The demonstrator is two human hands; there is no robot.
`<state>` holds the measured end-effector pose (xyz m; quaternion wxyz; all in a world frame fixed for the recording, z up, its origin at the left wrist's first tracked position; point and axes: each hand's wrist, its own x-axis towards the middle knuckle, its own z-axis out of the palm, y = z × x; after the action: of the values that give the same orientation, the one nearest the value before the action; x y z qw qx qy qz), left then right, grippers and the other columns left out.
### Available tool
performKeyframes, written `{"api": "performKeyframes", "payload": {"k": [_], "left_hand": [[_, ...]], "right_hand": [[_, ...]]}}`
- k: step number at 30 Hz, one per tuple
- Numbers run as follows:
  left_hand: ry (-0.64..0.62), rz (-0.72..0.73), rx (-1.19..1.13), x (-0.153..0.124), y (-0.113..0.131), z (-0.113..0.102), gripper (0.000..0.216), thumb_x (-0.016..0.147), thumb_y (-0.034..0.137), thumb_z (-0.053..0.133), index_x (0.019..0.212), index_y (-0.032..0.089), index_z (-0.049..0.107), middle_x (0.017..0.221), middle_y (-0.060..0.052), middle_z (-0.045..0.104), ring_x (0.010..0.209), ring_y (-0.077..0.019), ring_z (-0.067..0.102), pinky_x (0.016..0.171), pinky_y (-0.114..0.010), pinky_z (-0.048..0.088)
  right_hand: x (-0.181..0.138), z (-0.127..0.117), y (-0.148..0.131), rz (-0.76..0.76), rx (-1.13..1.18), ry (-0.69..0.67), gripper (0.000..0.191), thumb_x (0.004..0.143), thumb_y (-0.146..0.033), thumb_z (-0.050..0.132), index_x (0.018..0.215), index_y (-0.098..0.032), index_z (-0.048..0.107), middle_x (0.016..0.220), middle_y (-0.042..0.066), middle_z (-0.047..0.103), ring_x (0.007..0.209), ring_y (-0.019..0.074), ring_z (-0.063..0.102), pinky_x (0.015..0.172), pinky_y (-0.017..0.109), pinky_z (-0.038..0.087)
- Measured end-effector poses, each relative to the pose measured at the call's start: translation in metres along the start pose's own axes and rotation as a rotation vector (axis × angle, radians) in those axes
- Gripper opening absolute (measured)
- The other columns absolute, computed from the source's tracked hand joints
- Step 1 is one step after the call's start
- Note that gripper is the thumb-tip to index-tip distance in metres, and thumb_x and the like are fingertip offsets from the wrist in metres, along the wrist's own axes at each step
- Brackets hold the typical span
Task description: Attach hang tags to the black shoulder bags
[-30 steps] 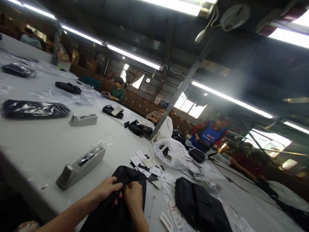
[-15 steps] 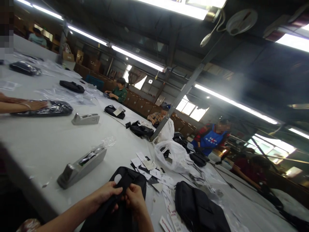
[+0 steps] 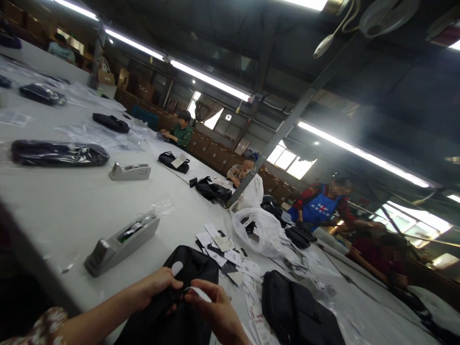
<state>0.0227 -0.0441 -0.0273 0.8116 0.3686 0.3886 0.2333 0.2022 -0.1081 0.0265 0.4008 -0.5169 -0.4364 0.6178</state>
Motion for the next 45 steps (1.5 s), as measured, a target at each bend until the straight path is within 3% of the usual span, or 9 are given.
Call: {"api": "performKeyframes", "payload": {"k": [3,6,10,14,18,24,37,42,45], "left_hand": [[0.043,0.109,0.19,0.005,-0.001,-0.001,0.015,0.062,0.023,0.058,0.071,0.012,0.064,0.055,-0.003,0.063,0.041,-0.015,0.055,0.04,-0.025,0.041],[0.103,0.265,0.371,0.01,-0.001,-0.002,0.008,0.056,0.017,0.06,0.06,0.014,0.065,0.048,0.003,0.057,0.045,-0.0121,0.05,0.044,-0.021,0.033],[0.147,0.327,0.481,0.011,0.001,-0.009,0.004,0.052,0.019,0.063,0.05,0.015,0.063,0.043,0.005,0.052,0.048,-0.0127,0.048,0.045,-0.021,0.027],[0.234,0.399,0.513,0.009,0.005,-0.02,0.01,0.057,0.025,0.063,0.056,0.016,0.062,0.052,0.003,0.059,0.05,-0.0127,0.052,0.045,-0.019,0.031],[0.329,0.342,0.438,0.015,-0.002,-0.024,0.024,0.074,0.037,0.046,0.067,0.017,0.057,0.042,0.004,0.049,0.033,-0.0117,0.046,0.036,-0.02,0.031],[0.414,0.327,0.289,0.021,-0.013,-0.022,0.026,0.083,0.04,0.036,0.08,0.018,0.048,0.063,-0.001,0.058,0.044,-0.0116,0.059,0.037,-0.017,0.039],[0.451,0.585,0.449,-0.004,-0.012,-0.009,0.023,0.085,0.037,0.037,0.076,0.021,0.05,0.047,0.005,0.055,0.042,-0.0138,0.058,0.045,-0.021,0.044],[0.456,0.525,0.285,0.001,-0.017,-0.013,0.04,0.086,0.051,0.029,0.077,0.018,0.051,0.05,0.0,0.059,0.044,-0.0166,0.061,0.043,-0.024,0.047],[0.451,0.5,0.215,0.005,-0.016,-0.014,0.029,0.081,0.047,0.041,0.086,0.018,0.048,0.053,0.001,0.061,0.045,-0.0165,0.061,0.041,-0.023,0.047]], "right_hand": [[0.007,0.008,-0.003,-0.185,-0.226,0.091,0.027,0.069,-0.04,0.072,0.08,-0.016,0.071,0.076,0.004,0.066,0.069,0.0139,0.059,0.063,0.024,0.043],[0.022,0.02,-0.001,-0.332,-0.352,0.129,0.029,0.072,-0.044,0.068,0.066,-0.016,0.07,0.072,0.003,0.063,0.062,0.0114,0.054,0.054,0.022,0.039],[0.047,0.034,0.019,-0.156,-0.172,0.167,0.037,0.063,-0.046,0.072,0.079,-0.013,0.07,0.057,0.002,0.06,0.05,0.011,0.052,0.049,0.023,0.039],[0.063,0.037,0.035,-0.155,-0.063,0.222,0.043,0.057,-0.044,0.077,0.085,-0.013,0.066,0.063,0.002,0.062,0.052,0.0115,0.055,0.047,0.021,0.04],[0.068,0.037,0.035,-0.145,-0.195,0.256,0.037,0.066,-0.049,0.068,0.072,-0.013,0.063,0.056,0.001,0.058,0.046,0.0099,0.052,0.041,0.019,0.037],[0.073,0.045,0.031,-0.106,-0.511,0.33,0.033,0.072,-0.045,0.06,0.062,-0.014,0.063,0.044,-0.001,0.053,0.036,0.0087,0.045,0.038,0.02,0.032],[0.073,0.061,0.021,-0.09,-0.823,0.534,0.021,0.065,-0.034,0.063,0.052,-0.018,0.064,0.049,0.001,0.06,0.049,0.0134,0.053,0.045,0.022,0.032],[0.067,0.056,0.025,-0.233,-0.6,0.294,0.029,0.074,-0.039,0.057,0.064,-0.015,0.069,0.052,0.002,0.061,0.047,0.0124,0.05,0.045,0.022,0.035],[0.063,0.055,0.029,-0.249,-0.582,0.312,0.03,0.077,-0.041,0.057,0.076,-0.015,0.071,0.062,0.004,0.067,0.052,0.0145,0.055,0.048,0.023,0.04]]}}
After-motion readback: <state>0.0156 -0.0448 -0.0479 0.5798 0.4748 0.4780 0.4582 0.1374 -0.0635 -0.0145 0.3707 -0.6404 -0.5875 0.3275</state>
